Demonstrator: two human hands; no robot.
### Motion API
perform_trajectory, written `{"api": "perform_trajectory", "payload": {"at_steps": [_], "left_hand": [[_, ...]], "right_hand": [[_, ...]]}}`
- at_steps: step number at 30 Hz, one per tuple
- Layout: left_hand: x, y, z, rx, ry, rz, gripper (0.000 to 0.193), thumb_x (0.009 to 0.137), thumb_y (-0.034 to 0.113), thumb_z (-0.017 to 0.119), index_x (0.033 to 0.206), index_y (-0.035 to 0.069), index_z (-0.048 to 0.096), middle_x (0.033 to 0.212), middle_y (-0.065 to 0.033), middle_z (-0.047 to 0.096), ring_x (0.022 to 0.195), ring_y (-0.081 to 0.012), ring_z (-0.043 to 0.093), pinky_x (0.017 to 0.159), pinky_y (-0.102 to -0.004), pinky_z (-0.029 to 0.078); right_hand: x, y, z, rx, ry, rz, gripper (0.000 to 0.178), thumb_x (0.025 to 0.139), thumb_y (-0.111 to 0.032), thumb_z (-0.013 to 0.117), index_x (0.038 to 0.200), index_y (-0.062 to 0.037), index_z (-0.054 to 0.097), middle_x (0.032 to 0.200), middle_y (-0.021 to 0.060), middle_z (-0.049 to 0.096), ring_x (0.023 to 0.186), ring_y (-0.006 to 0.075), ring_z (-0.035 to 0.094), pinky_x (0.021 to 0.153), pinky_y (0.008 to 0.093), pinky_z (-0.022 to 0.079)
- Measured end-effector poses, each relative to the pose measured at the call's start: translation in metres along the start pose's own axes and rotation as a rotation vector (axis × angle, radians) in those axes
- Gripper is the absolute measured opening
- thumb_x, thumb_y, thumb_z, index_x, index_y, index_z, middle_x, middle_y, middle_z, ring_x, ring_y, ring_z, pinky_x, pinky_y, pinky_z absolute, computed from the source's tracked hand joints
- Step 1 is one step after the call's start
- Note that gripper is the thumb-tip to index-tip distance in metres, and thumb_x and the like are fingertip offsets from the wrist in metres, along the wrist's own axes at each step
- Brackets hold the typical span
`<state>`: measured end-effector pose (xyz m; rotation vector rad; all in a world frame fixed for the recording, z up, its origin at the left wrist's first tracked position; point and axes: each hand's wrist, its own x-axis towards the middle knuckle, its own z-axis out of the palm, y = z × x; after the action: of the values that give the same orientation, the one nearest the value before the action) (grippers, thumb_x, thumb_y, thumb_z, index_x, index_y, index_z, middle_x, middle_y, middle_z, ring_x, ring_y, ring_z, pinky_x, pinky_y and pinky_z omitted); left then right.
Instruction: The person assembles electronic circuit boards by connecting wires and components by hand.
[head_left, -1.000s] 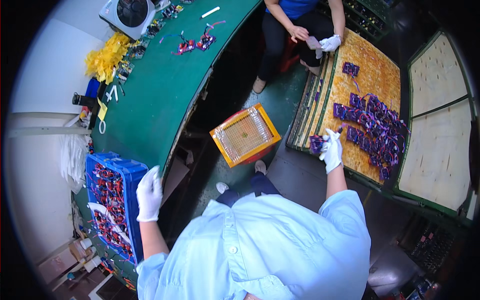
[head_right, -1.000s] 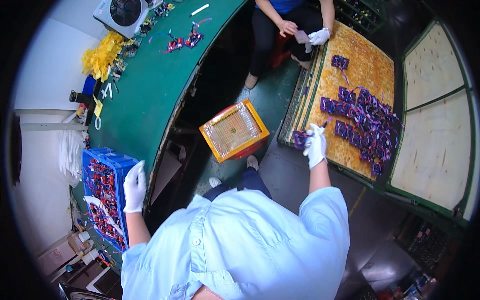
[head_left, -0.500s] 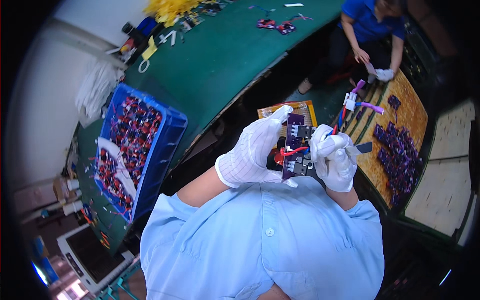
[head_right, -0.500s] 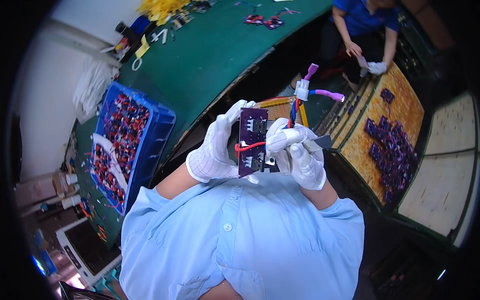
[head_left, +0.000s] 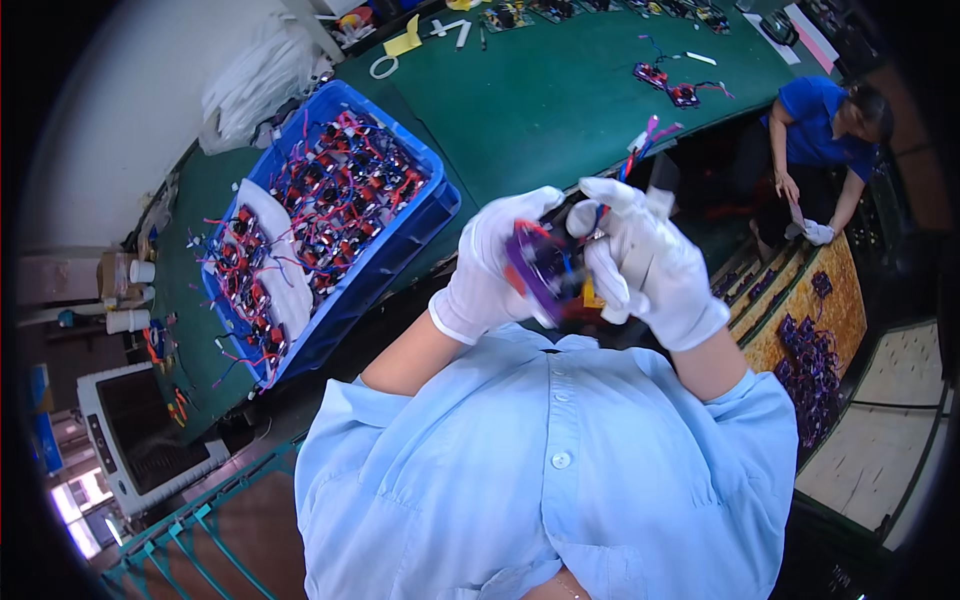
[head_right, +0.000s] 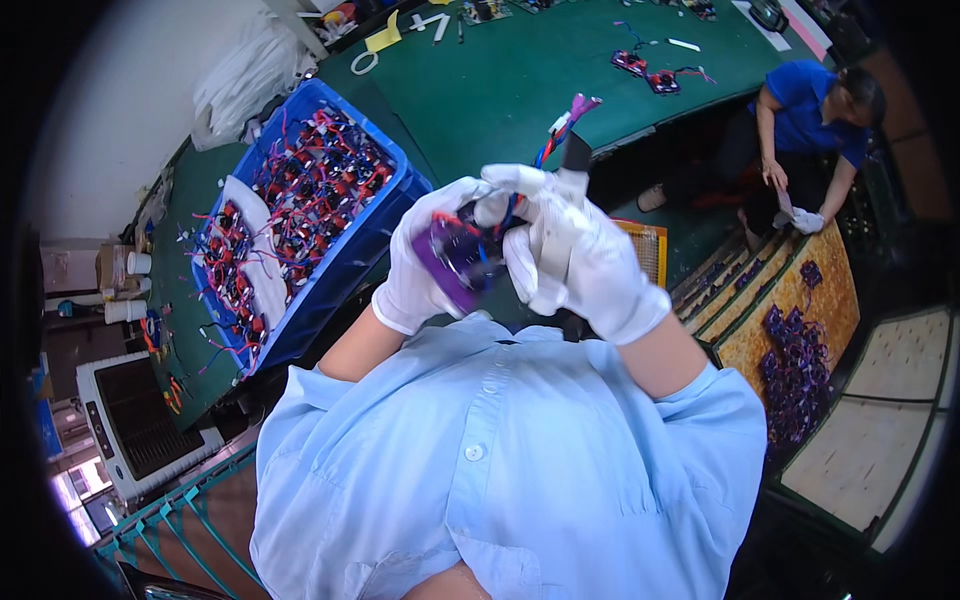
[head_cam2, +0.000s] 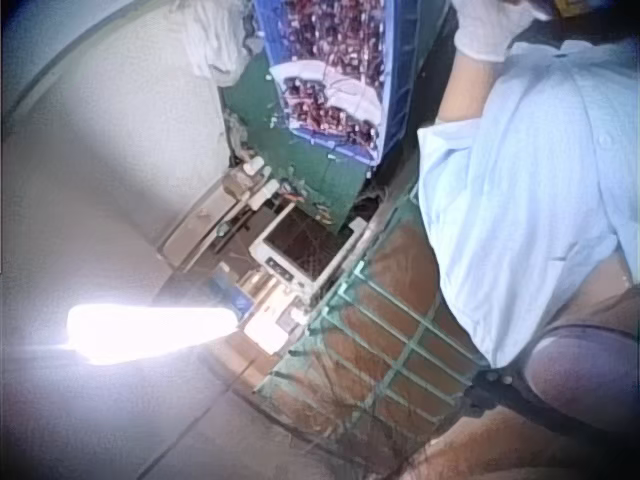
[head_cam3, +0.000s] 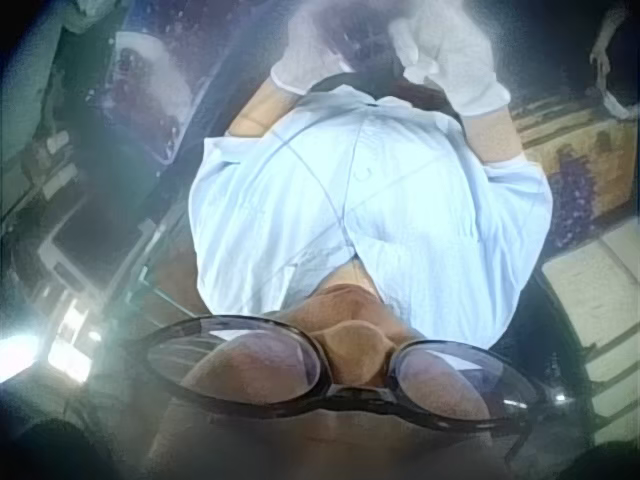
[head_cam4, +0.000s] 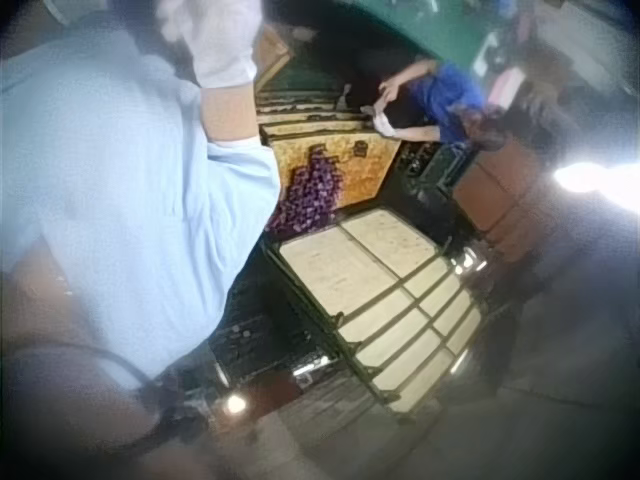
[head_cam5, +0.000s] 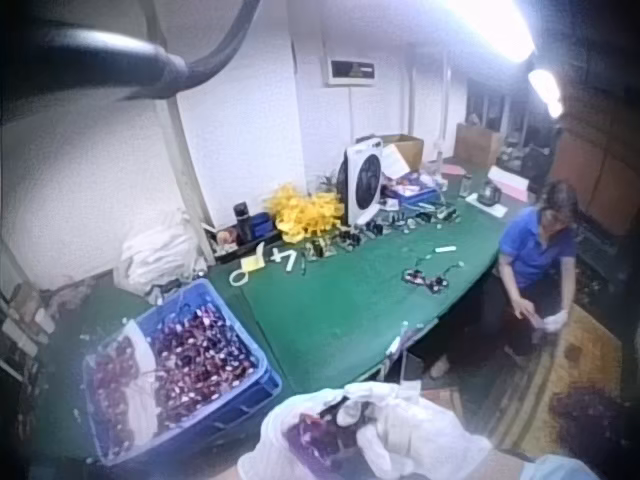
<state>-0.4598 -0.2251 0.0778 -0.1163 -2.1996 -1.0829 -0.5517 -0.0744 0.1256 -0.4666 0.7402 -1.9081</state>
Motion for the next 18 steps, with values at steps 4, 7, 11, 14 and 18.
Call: {"api": "perform_trajectory", "payload": {"at_steps": [4,7,11,14,18], "left_hand": [[-0.011,0.002,-0.01,-0.676,-0.182,-0.706,0.039,0.081,0.023,0.056,0.113,0.003,0.047,0.102,-0.0053,0.055,0.089,-0.0105,0.054,0.076,-0.0248,0.045],[-0.018,0.001,0.003,-1.047,0.057,-0.782,0.039,0.083,0.029,0.055,0.112,0.004,0.047,0.101,-0.0051,0.055,0.089,-0.011,0.054,0.075,-0.0243,0.045],[-0.024,-0.012,0.024,-1.518,0.158,-0.731,0.044,0.082,0.042,0.052,0.108,0.005,0.049,0.102,-0.0063,0.054,0.087,-0.0151,0.056,0.073,-0.0272,0.047],[-0.037,-0.03,0.025,-1.469,-0.341,-0.622,0.037,0.077,0.03,0.061,0.1,0.004,0.049,0.093,-0.0085,0.056,0.072,-0.0215,0.06,0.058,-0.0327,0.051],[-0.035,-0.027,0.038,-0.742,-0.257,-0.333,0.034,0.075,0.012,0.063,0.105,0.007,0.049,0.09,-0.0057,0.055,0.089,-0.0144,0.054,0.079,-0.027,0.046]], "right_hand": [[0.021,-0.025,0.014,-0.133,-0.072,0.213,0.044,0.091,-0.026,0.034,0.122,0.0052,0.037,0.094,0.0176,0.056,0.036,0.0107,0.038,0.033,0.02,0.029],[0.027,-0.027,0.03,-0.38,-0.039,0.217,0.045,0.091,-0.027,0.033,0.12,0.0084,0.038,0.057,0.0097,0.053,0.034,0.0096,0.038,0.035,0.0199,0.03],[0.037,-0.029,0.024,-0.432,-0.196,0.281,0.036,0.091,-0.024,0.036,0.114,0.001,0.049,0.072,0.0082,0.056,0.046,0.0101,0.048,0.042,0.0199,0.038],[0.04,-0.027,0.028,-0.723,-0.532,0.261,0.032,0.087,-0.018,0.041,0.11,0.0034,0.051,0.089,0.0114,0.056,0.055,0.0125,0.052,0.049,0.0209,0.042],[0.043,-0.034,0.015,-0.77,-0.412,0.371,0.031,0.085,-0.015,0.043,0.11,0.0004,0.053,0.09,0.0075,0.056,0.061,0.0084,0.05,0.053,0.0193,0.042]]}}
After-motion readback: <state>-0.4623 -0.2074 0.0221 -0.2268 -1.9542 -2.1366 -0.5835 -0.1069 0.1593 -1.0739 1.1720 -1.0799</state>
